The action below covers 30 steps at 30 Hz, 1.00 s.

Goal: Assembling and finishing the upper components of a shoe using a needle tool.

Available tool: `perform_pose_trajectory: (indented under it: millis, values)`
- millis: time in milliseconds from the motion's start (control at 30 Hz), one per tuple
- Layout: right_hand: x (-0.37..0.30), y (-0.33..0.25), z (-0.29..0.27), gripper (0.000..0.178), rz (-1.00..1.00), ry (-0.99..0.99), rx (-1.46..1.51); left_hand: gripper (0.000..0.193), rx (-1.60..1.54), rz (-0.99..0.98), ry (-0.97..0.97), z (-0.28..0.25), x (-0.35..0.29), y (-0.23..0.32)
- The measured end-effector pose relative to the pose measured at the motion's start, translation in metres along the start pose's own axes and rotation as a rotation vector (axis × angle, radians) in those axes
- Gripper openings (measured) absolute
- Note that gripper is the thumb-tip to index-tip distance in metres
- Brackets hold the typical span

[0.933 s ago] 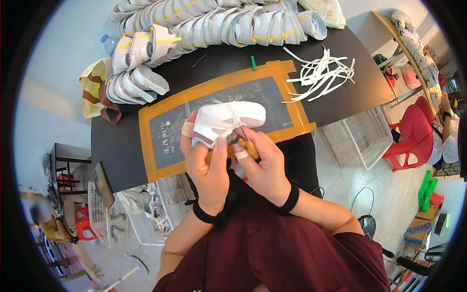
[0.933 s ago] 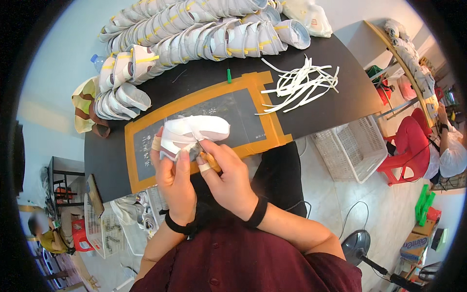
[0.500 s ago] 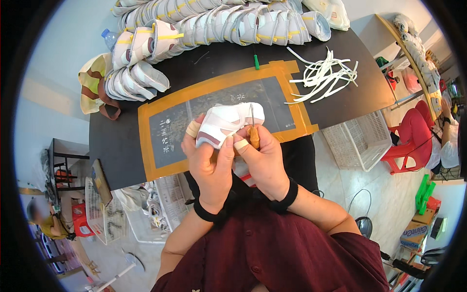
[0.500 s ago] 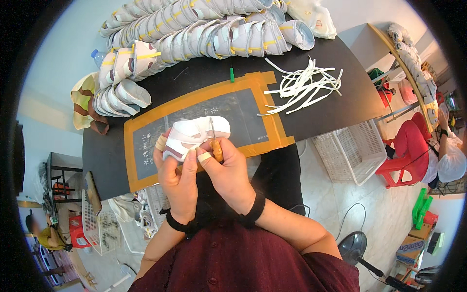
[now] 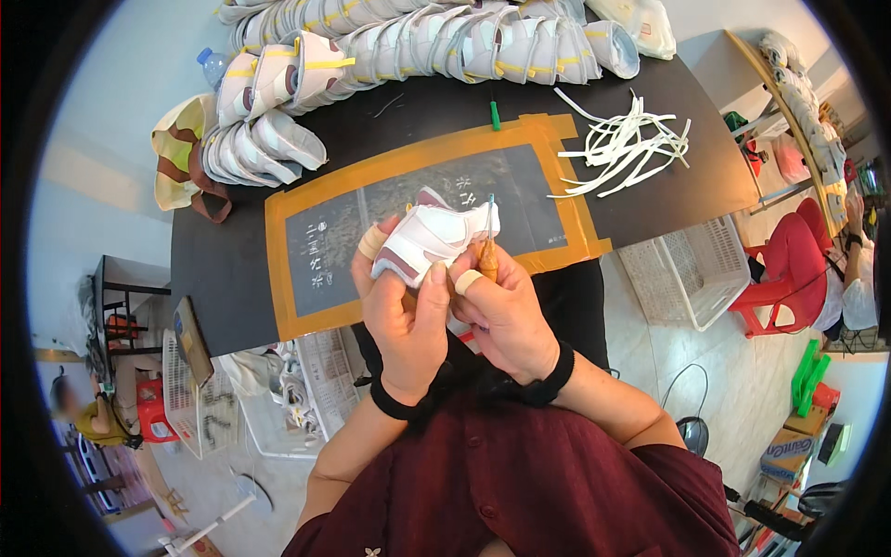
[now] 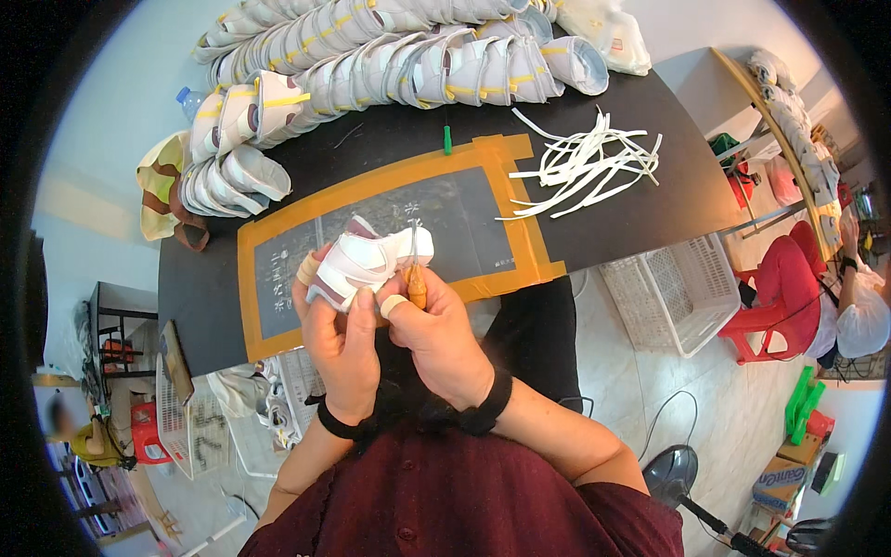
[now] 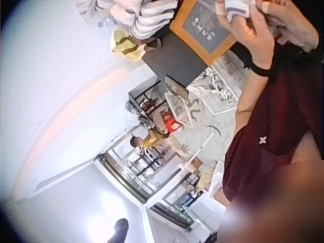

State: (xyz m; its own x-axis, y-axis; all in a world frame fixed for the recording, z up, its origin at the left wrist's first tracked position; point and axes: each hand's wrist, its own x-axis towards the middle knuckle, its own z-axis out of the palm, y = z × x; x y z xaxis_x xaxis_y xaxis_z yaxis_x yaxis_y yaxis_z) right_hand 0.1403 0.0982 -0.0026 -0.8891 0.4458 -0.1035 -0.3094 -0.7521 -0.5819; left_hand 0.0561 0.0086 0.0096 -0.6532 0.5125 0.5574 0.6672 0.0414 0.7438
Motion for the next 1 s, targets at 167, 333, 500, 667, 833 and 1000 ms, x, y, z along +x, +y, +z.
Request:
perform_pose_trajectory:
  millis: [167, 333, 500, 667, 833, 1000]
  values:
    - [0.001, -0.003, -0.001, 0.007, 0.032, -0.061, 0.032, 0.026, -0.115, -0.042, -0.017, 0.0, -0.001, 0.0]
    - [0.002, -0.003, -0.001, 0.007, 0.03, -0.07, 0.022, 0.03, -0.202, -0.097, -0.006, 0.002, -0.003, -0.002]
    - [-0.004, -0.011, 0.01, 0.017, 0.051, 0.065, -0.222, 0.026, -0.212, -0.145, 0.052, -0.007, 0.007, -0.007]
    - [-0.009, -0.044, -0.01, 0.048, -0.787, -0.1, -1.215, 0.032, -0.122, -0.17, -0.209, -0.051, 0.037, -0.017]
    - [-0.001, -0.059, 0.006, 0.053, -0.963, -0.252, -1.581, 0.056, -0.19, -0.615, -0.575, -0.085, 0.063, -0.004]
    - [0.004, -0.052, 0.008, 0.034, -0.489, -0.135, -1.346, 0.052, -0.222, -0.567, -0.675, -0.095, 0.085, 0.006]
